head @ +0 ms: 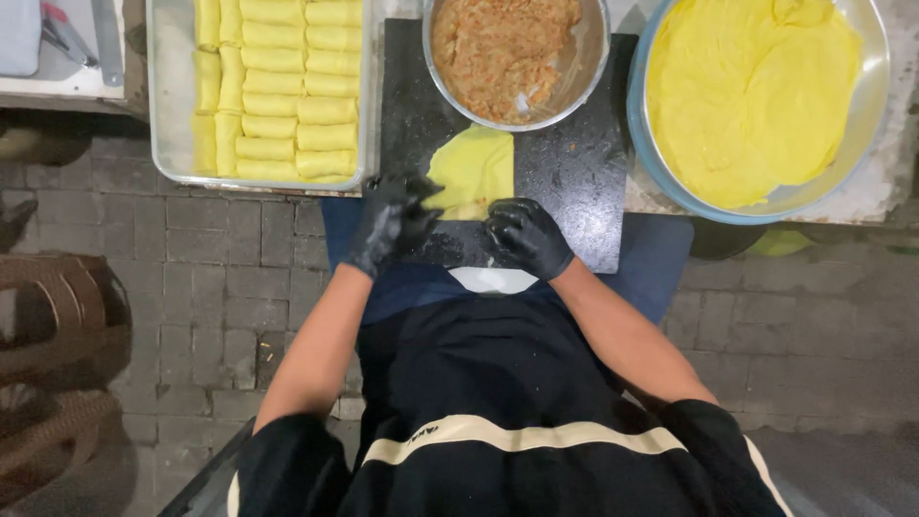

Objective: Preparing food rolls by placing filling on wrappers and rolling them up.

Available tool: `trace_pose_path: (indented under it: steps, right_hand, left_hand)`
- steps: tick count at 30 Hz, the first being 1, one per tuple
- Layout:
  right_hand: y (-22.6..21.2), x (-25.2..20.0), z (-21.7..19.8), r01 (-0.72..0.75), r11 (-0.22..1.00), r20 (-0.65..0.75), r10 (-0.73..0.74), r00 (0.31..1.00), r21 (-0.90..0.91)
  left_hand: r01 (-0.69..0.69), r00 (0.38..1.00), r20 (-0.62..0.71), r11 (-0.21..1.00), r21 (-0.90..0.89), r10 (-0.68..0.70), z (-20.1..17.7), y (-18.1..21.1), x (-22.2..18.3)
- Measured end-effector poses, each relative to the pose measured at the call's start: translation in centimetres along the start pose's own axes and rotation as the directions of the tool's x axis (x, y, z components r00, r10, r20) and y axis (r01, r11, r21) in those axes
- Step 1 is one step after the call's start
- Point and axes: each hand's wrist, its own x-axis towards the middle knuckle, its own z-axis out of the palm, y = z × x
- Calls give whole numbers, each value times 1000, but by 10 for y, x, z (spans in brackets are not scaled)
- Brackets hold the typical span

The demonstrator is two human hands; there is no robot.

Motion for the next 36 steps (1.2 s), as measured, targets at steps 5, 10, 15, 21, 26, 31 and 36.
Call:
trace_pose_path:
  steps: [5, 10, 15, 21, 26, 31, 36]
  right_hand:
    - [-25, 15, -15, 180, 968, 85, -167, 982, -177]
    - [-21, 15, -6, 204, 977, 150, -192, 970, -67]
    - [-23, 3, 0, 196, 976, 56, -202, 978, 96]
    - [-23, 17, -30, -126, 965, -93, 107, 990, -229]
    - [-35, 30, -33, -30, 975, -26, 25, 999, -219]
    - [-23, 27, -25, -50, 982, -74, 38, 997, -180]
    - [-5, 23, -25, -294, 956, -78, 295, 952, 19]
  left_hand:
    - [95, 976, -3, 433, -896, -219, 51, -30, -23]
    - [-317, 915, -261, 948, 4, 307, 60, -64, -20]
    - [-373, 862, -269, 897, 238, 430, 73, -85, -19]
    - [-471, 780, -200, 767, 436, 592, 75, -80, -27]
    - [-534, 681, -100, 585, 610, 726, 76, -70, -29]
    - [-529, 610, -32, 437, 727, 792, 76, -53, -19]
    - [-512, 543, 58, 276, 814, 837, 73, -41, -4]
